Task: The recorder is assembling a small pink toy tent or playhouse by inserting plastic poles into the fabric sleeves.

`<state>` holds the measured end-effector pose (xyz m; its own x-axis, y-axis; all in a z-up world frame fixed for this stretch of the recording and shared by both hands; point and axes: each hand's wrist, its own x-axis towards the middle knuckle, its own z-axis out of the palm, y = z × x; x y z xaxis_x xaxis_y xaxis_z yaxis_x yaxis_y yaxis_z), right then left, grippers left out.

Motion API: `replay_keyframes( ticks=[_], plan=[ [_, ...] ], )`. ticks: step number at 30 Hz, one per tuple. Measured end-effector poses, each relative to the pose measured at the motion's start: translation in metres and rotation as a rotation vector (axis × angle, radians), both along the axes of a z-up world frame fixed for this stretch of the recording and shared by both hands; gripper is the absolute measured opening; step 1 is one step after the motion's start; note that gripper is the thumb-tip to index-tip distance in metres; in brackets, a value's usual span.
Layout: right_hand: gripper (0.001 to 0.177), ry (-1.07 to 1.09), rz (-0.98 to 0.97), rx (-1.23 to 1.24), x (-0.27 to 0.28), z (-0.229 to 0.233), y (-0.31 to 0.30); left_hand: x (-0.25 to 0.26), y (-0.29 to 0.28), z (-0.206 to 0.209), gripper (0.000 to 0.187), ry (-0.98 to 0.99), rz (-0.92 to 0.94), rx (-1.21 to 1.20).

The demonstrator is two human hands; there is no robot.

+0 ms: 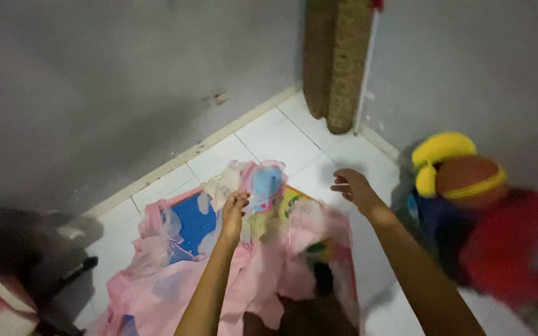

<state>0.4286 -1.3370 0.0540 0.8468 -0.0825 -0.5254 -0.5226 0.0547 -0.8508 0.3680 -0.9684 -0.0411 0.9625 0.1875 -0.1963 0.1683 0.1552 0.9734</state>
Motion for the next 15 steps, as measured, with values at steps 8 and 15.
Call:
replay_keyframes(
  ticks=[8,15],
  plan=[
    [0.025,0.065,0.336,-0.011,0.145,-0.082,-0.007,0.023,-0.036,-0.023,0.044,0.039,0.301,-0.041],
    [0.025,0.209,0.503,-0.030,0.171,-0.087,0.015,0.005,-0.063,-0.040,0.043,0.144,0.511,-0.113]
  ],
)
